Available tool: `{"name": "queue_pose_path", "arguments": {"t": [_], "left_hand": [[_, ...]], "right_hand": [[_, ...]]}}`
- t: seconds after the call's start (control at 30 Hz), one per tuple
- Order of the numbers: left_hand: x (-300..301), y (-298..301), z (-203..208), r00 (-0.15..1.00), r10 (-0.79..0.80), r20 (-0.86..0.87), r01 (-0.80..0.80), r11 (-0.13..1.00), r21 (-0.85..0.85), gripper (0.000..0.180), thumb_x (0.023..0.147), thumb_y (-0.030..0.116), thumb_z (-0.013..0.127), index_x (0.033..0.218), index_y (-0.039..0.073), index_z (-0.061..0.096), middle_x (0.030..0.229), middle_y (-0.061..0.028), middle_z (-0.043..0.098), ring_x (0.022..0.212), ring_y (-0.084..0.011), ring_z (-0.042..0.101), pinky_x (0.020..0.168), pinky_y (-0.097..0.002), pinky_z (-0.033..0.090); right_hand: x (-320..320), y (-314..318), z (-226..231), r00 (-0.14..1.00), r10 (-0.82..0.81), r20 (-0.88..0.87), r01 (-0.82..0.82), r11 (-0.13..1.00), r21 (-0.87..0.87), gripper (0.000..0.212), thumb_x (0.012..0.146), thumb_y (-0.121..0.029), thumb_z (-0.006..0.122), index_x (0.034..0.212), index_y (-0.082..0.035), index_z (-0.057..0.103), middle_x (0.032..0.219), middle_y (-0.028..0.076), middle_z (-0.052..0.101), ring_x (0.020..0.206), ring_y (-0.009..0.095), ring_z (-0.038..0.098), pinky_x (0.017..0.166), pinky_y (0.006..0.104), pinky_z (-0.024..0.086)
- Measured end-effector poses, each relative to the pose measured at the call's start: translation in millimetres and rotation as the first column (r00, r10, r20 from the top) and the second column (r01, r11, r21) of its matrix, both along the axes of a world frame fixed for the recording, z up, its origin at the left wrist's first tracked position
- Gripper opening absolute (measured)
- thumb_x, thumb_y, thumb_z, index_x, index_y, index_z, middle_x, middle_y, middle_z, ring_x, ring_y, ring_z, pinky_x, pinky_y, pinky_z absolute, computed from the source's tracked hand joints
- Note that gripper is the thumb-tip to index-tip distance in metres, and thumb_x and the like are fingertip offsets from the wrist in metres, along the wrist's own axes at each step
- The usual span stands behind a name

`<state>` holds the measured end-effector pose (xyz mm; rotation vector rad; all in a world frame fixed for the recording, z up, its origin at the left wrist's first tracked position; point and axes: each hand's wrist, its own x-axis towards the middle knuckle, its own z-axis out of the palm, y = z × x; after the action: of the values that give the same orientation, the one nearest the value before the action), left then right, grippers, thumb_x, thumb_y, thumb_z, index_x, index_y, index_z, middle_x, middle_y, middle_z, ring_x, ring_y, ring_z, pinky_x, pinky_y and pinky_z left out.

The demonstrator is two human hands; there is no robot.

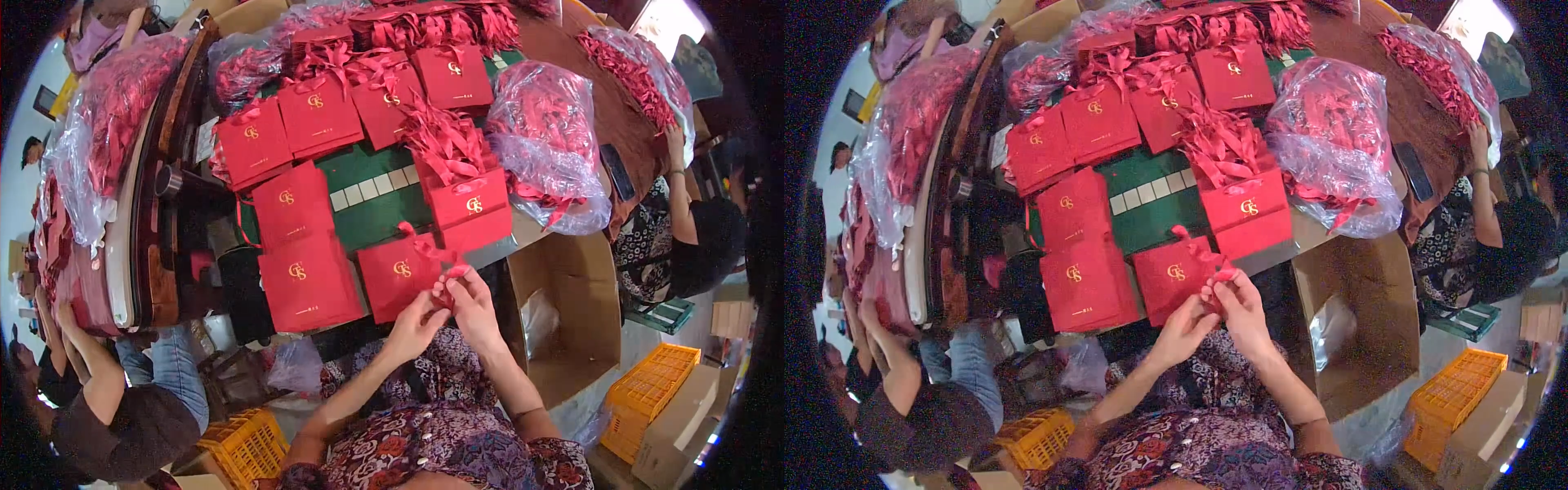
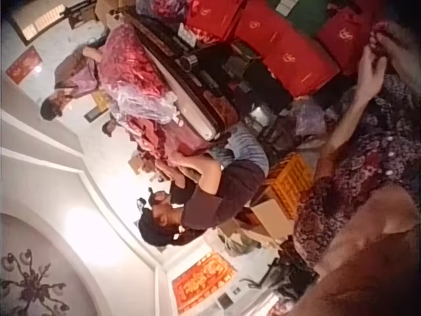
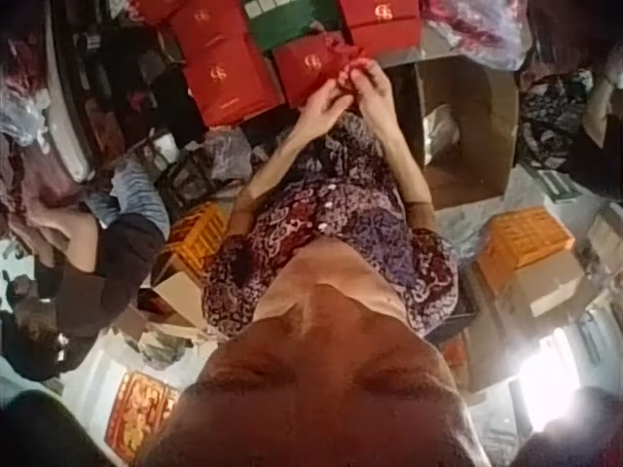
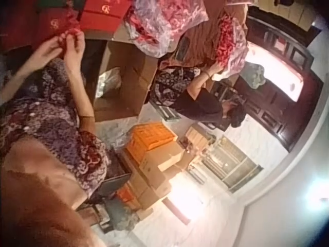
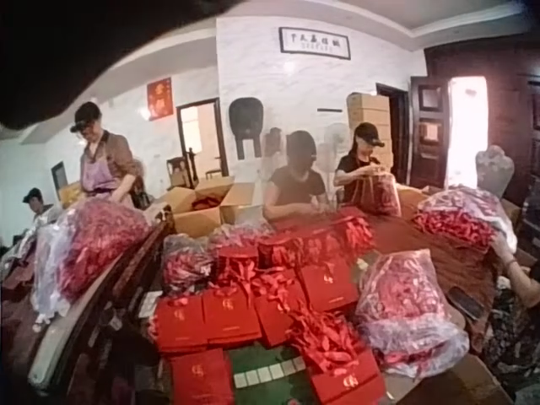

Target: The person attaches ribbon handles to small red gift bags by threading the ribbons and tying them by hand.

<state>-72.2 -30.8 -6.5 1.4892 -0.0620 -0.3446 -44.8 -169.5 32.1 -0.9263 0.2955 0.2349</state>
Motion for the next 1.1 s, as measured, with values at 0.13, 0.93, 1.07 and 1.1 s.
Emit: {"name": "queue_pose_path", "arguments": {"t": [0.13, 0.93, 1.07, 1.1], "left_hand": [[0, 9, 6, 1.0, 0.003, -0.026, -0.002, 1.0, 0.007, 0.027, 0.095, 0.002, 0.059, 0.121, 0.0, 0.053, 0.098, -0.0074, 0.068, 0.089, -0.0101, 0.063, 0.076, -0.0255, 0.051], [52, 51, 48, 0.88, -0.191, 0.434, -0.306, 0.471, 0.827, 0.05, 0.08, -0.003, 0.056, 0.129, -0.004, 0.049, 0.132, -0.0221, 0.048, 0.116, -0.0404, 0.05, 0.097, -0.0463, 0.046], [65, 47, 31, 0.894, -0.232, 0.384, -0.326, 0.252, 0.911, 0.05, 0.08, 0.002, 0.06, 0.13, -0.002, 0.051, 0.128, -0.0168, 0.053, 0.113, -0.0344, 0.053, 0.092, -0.0431, 0.049], [66, 45, 27, 0.909, -0.228, 0.348, -0.306, 0.2, 0.931, 0.049, 0.08, 0.004, 0.061, 0.128, -0.002, 0.053, 0.124, -0.0153, 0.054, 0.111, -0.0331, 0.053, 0.09, -0.0419, 0.049]], "right_hand": [[-1, 3, -6, 0.999, 0.006, 0.045, -0.003, 0.998, -0.064, 0.011, 0.099, -0.001, 0.052, 0.108, -0.004, 0.057, 0.103, 0.006, 0.063, 0.094, 0.015, 0.062, 0.086, 0.0292, 0.052], [7, 3, -9, 0.785, 0.504, 0.361, 0.214, 0.326, -0.921, 0.011, 0.083, -0.006, 0.071, 0.092, -0.006, 0.064, 0.085, 0.012, 0.064, 0.077, 0.034, 0.065, 0.065, 0.0415, 0.053], [3, 3, -20, 0.82, 0.449, 0.356, 0.223, 0.323, -0.92, 0.011, 0.084, -0.007, 0.071, 0.092, -0.006, 0.064, 0.084, 0.013, 0.064, 0.077, 0.034, 0.066, 0.065, 0.0413, 0.053], [2, 2, -20, 0.838, 0.426, 0.342, 0.214, 0.321, -0.923, 0.01, 0.084, -0.008, 0.071, 0.092, -0.006, 0.064, 0.084, 0.013, 0.064, 0.077, 0.034, 0.066, 0.065, 0.0414, 0.053]]}}
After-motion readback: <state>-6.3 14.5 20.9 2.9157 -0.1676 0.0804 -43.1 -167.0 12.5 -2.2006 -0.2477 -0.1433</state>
